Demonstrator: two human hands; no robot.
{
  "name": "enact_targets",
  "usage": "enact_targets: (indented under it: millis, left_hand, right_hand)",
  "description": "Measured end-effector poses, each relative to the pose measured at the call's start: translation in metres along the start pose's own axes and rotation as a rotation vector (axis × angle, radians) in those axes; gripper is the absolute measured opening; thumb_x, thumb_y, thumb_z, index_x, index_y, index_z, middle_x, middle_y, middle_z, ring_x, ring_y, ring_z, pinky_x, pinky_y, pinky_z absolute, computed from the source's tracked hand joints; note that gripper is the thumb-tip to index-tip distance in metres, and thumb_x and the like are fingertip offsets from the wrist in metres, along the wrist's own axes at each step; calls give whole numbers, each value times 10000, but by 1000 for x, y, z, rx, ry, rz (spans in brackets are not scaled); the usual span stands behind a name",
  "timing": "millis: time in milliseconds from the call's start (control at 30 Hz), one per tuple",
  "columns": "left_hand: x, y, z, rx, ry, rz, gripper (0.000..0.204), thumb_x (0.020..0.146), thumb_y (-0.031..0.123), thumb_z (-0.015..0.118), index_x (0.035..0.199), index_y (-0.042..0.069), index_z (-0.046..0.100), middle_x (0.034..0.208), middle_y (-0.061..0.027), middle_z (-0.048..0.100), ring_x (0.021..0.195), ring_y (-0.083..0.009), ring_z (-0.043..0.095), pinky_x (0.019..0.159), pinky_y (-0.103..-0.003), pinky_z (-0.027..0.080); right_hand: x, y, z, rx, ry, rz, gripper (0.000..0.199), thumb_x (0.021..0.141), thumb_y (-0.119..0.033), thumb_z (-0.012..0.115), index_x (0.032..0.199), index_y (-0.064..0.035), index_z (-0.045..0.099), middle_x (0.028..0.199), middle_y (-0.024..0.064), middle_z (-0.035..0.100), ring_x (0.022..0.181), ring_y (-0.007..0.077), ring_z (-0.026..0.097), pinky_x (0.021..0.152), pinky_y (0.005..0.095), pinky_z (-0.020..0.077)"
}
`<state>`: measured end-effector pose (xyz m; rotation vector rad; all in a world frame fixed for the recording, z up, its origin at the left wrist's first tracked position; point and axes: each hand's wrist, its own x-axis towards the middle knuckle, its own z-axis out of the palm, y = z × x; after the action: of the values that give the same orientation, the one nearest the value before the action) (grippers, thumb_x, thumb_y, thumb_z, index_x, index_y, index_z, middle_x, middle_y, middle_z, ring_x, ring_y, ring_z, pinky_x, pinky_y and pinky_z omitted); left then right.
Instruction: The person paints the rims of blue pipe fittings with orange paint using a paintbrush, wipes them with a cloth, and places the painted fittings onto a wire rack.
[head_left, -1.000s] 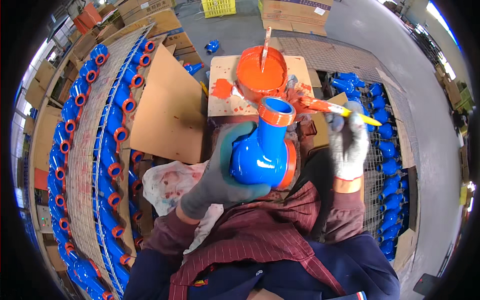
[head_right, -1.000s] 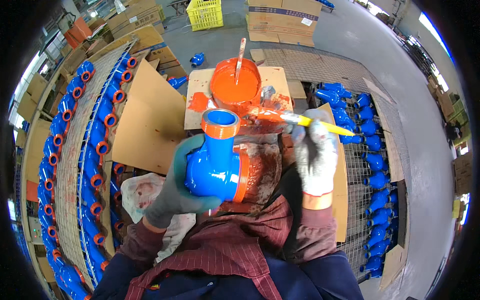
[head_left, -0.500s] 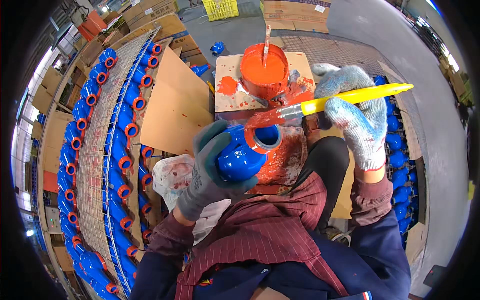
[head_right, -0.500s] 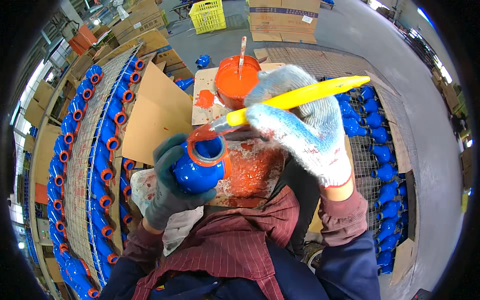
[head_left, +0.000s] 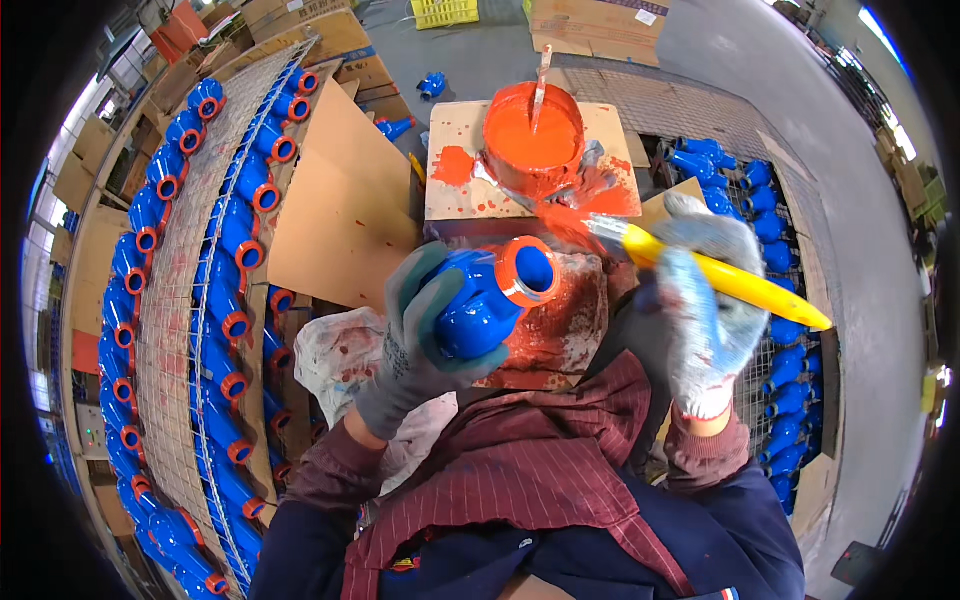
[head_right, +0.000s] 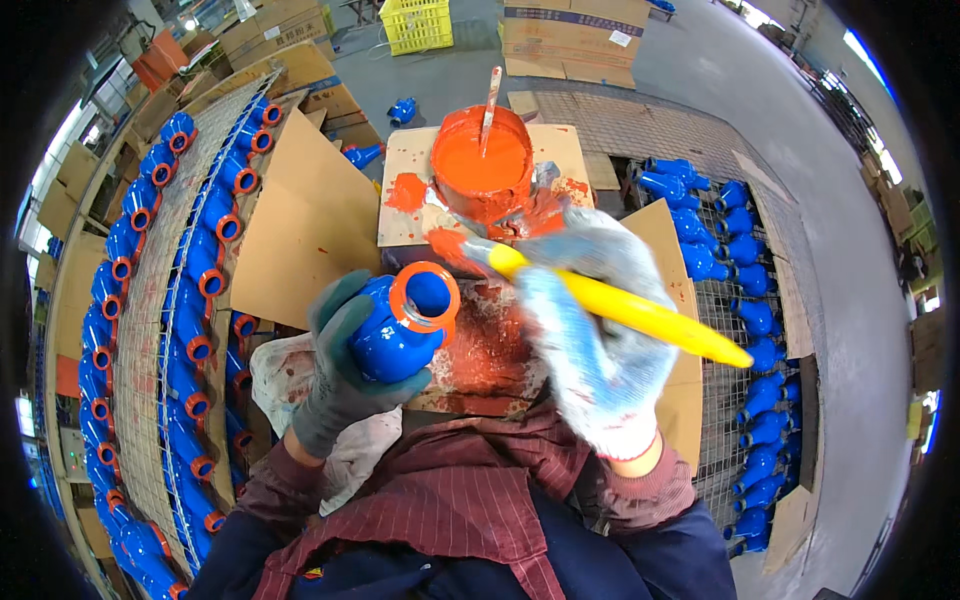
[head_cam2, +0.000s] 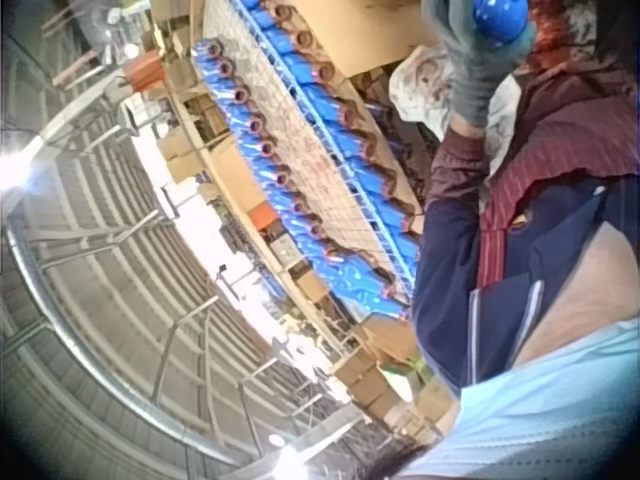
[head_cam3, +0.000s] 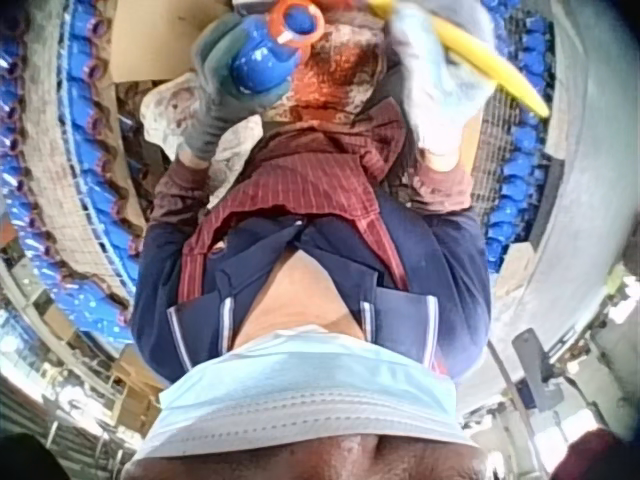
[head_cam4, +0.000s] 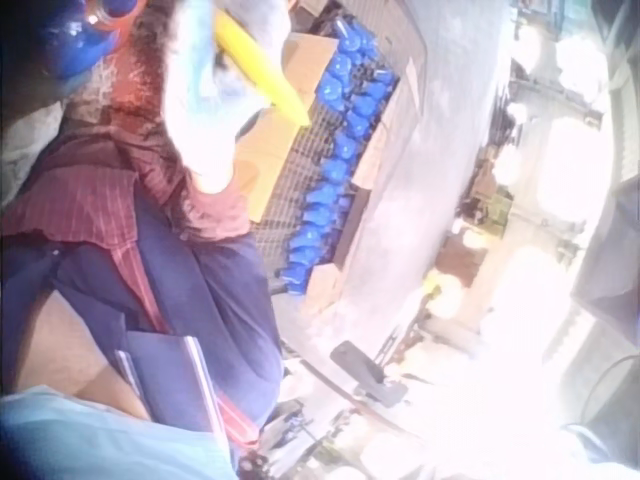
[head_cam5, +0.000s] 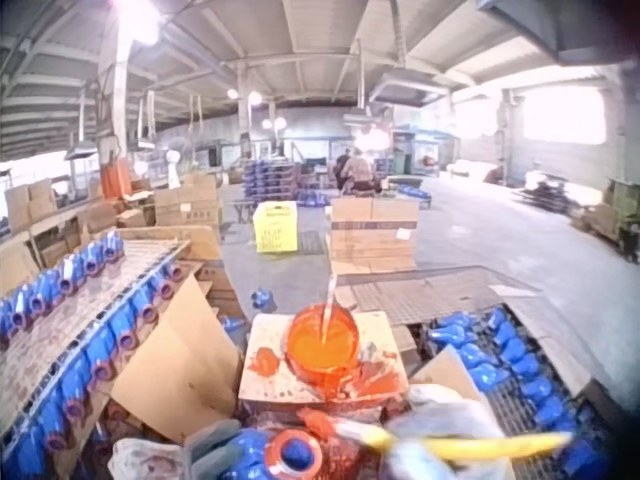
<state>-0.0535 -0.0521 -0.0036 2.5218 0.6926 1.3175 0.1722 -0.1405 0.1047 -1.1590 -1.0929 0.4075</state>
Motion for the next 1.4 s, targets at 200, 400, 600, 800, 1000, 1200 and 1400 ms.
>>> enact_targets:
  millis: [200,400,600,800,1000,1200,1400]
  left_hand:
    - [5,-1,-1,-62,-19,12,988,556,211,913,1379,107,376,1371,-219,409,1228,-404,463,995,-498,459]
    - [0,0,1,-162,-11,-47,1018,528,192,921,1367,96,352,1346,-201,399,1212,-378,467,998,-473,451]
    - [-3,10,9,-494,25,-349,1014,564,181,907,1378,74,311,1299,-130,399,1213,-248,461,996,-417,444]
    - [3,21,13,-630,56,-498,1034,564,192,908,1383,69,288,1305,-123,392,1195,-234,465,991,-397,448]
    - [7,30,11,-338,6,-284,998,564,194,896,1364,57,314,1281,-135,385,1173,-256,476,988,-410,438]
    - [13,42,12,-330,81,-378,981,571,184,886,1358,55,316,1273,-132,385,1166,-244,479,979,-400,450]
    - [28,54,-5,-941,310,-713,831,734,284,799,1389,60,339,1288,-132,468,1162,-245,532,961,-389,494]
  right_hand:
    - [14,-6,-2,-255,-458,-472,265,623,-18,774,858,-130,723,759,44,628,761,282,629,986,507,446]
    - [28,4,-33,-266,-523,-471,160,720,-169,743,800,-53,667,758,96,613,797,286,604,1009,564,395]
    - [11,12,-38,-5,-118,89,153,860,-80,716,966,4,644,845,64,658,692,126,612,644,269,499]
    - [7,14,-9,99,-192,175,104,911,-63,666,979,10,638,803,52,644,598,73,572,532,200,438]
    - [-3,16,-12,-486,-337,-602,112,799,-13,712,893,-32,654,816,91,632,739,301,597,790,404,476]
    - [-36,-2,-16,-641,-362,-729,114,717,-90,717,817,-76,663,641,55,554,582,252,555,847,462,473]
    - [-39,-24,-38,-455,-277,-661,138,819,-182,655,810,-55,602,678,42,554,702,241,562,960,535,405]
